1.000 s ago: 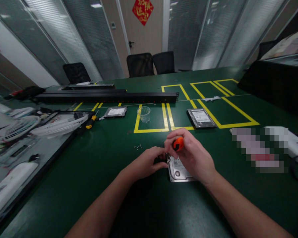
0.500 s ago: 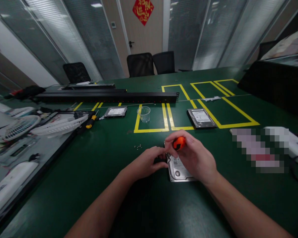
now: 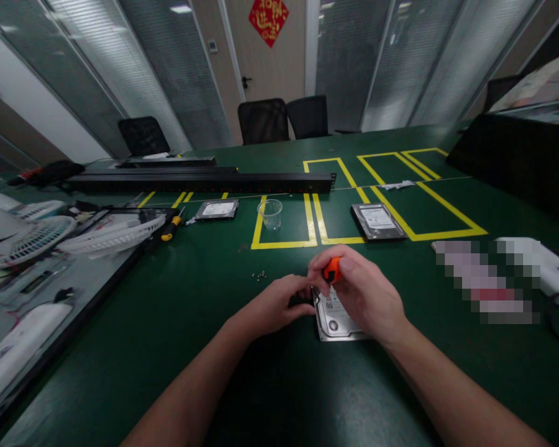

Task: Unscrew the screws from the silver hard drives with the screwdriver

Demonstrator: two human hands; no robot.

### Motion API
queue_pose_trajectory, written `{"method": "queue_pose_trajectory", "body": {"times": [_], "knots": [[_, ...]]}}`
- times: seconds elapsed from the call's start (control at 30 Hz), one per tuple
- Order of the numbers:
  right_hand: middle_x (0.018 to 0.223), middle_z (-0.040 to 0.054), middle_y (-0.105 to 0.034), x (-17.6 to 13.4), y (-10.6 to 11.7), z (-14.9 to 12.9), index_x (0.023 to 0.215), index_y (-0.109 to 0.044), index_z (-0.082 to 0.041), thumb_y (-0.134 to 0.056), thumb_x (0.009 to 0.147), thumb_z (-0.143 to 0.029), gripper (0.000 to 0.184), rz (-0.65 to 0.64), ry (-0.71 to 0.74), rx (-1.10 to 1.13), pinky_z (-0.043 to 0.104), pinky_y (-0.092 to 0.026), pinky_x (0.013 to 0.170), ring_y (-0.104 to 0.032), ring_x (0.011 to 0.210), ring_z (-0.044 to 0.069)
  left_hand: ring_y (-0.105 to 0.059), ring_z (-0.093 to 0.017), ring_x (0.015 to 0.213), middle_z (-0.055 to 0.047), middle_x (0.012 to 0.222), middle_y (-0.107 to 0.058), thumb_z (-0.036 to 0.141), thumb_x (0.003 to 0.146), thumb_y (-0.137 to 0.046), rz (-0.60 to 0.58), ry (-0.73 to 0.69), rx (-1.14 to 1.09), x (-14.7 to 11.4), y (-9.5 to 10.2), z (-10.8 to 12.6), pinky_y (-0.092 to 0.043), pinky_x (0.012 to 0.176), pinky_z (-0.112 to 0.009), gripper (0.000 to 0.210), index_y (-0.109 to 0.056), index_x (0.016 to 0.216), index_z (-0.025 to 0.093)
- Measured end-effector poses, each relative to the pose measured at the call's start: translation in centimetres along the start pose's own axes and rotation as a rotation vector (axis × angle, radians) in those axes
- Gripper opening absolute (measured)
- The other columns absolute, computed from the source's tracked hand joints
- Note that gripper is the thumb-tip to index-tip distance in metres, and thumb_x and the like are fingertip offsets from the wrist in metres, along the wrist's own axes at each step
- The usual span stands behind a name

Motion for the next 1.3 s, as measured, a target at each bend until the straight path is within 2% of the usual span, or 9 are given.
{"method": "queue_pose_trajectory", "body": {"times": [0.1,0.17,0.27,0.37,0.53,0.63,0.73,0.83,1.3], "knots": [[0.099,0.0036,-0.07,-0.07,-0.1,0.15,0.1,-0.065,-0.023,-0.069,0.101,-0.032,0.01,-0.013,0.007,0.021,0.032,-0.049,0.069,-0.062,0.075,0.015,-0.066,-0.021,0.097,-0.003,0.108,-0.072,0.022,0.096,-0.079,0.01,0.006,0.006,-0.03,0.05,-0.03,-0.05,0.086,-0.031,0.021,-0.069,0.114,0.02],[0.101,0.0017,-0.071,-0.12,-0.13,0.2,0.099,-0.06,-0.025,-0.073,0.099,-0.029,0.013,-0.008,0.009,0.023,0.03,-0.048,0.065,-0.061,0.07,0.013,-0.067,-0.021,0.097,-0.003,0.108,-0.072,0.022,0.096,-0.078,0.005,0.002,-0.001,-0.05,-0.03,-0.08,-0.051,0.086,-0.031,0.021,-0.069,0.115,0.02],[0.096,0.0018,-0.069,-0.09,-0.05,0.04,0.108,-0.066,-0.024,-0.067,0.102,-0.035,0.013,0.006,0.016,-0.009,0.029,-0.042,0.061,-0.053,0.064,0.011,-0.066,-0.021,0.099,-0.005,0.112,-0.072,0.021,0.096,-0.078,-0.003,0.005,-0.006,-0.04,-0.13,-0.18,-0.052,0.088,-0.032,0.026,-0.069,0.121,0.02],[0.091,0.0043,-0.067,0.0,0.01,-0.15,0.109,-0.073,-0.018,-0.053,0.108,-0.043,0.032,-0.006,0.017,-0.032,0.033,-0.044,0.067,-0.052,0.067,0.013,-0.066,-0.022,0.1,-0.006,0.113,-0.072,0.022,0.096,-0.079,-0.002,0.015,-0.008,-0.03,-0.06,-0.15,-0.052,0.09,-0.033,0.025,-0.069,0.119,0.019],[0.1,0.0021,-0.068,-0.09,-0.04,0.06,0.097,-0.061,-0.023,-0.069,0.102,-0.034,0.015,-0.018,0.017,-0.036,0.031,-0.046,0.067,-0.059,0.071,0.013,-0.067,-0.021,0.099,-0.004,0.11,-0.072,0.021,0.095,-0.079,0.01,0.006,-0.02,-0.03,0.1,0.14,-0.052,0.088,-0.032,0.023,-0.069,0.116,0.02],[0.096,0.0006,-0.066,-0.28,-0.12,0.43,0.102,-0.059,-0.025,-0.068,0.103,-0.036,0.015,-0.03,0.006,-0.064,0.03,-0.041,0.062,-0.053,0.066,0.011,-0.067,-0.022,0.101,-0.005,0.113,-0.072,0.021,0.095,-0.079,0.008,0.019,-0.025,-0.02,0.05,-0.03,-0.053,0.089,-0.034,0.024,-0.069,0.117,0.02],[0.085,0.0006,-0.062,-0.33,-0.17,0.6,0.105,-0.064,-0.023,-0.059,0.107,-0.049,0.026,-0.05,0.004,-0.085,0.031,-0.035,0.06,-0.046,0.065,0.013,-0.067,-0.023,0.102,-0.006,0.114,-0.073,0.023,0.096,-0.079,0.0,0.025,-0.023,0.0,-0.05,-0.24,-0.053,0.091,-0.035,0.023,-0.07,0.116,0.019],[0.078,0.0005,-0.058,-0.21,-0.07,0.5,0.095,-0.065,-0.022,-0.053,0.107,-0.055,0.037,-0.038,0.016,-0.092,0.034,-0.032,0.06,-0.045,0.065,0.015,-0.067,-0.023,0.101,-0.006,0.112,-0.073,0.023,0.095,-0.079,0.0,0.028,-0.014,0.03,-0.11,-0.4,-0.053,0.09,-0.034,0.024,-0.069,0.117,0.019],[0.076,0.0003,-0.054,-0.36,0.06,-0.32,0.091,-0.062,-0.022,-0.05,0.108,-0.056,0.04,-0.007,0.047,-0.114,0.034,-0.033,0.063,-0.043,0.064,0.015,-0.067,-0.022,0.102,-0.005,0.114,-0.072,0.024,0.095,-0.08,-0.013,0.029,0.006,-0.04,-0.26,-0.42,-0.052,0.09,-0.033,0.032,-0.07,0.125,0.022]]}}
Point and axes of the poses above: each hand's wrist, its own x-axis towards the middle knuckle, its own y-axis out of the back of the hand, z = x × y, the point moved 7 cm from there along x, towards the middle knuckle
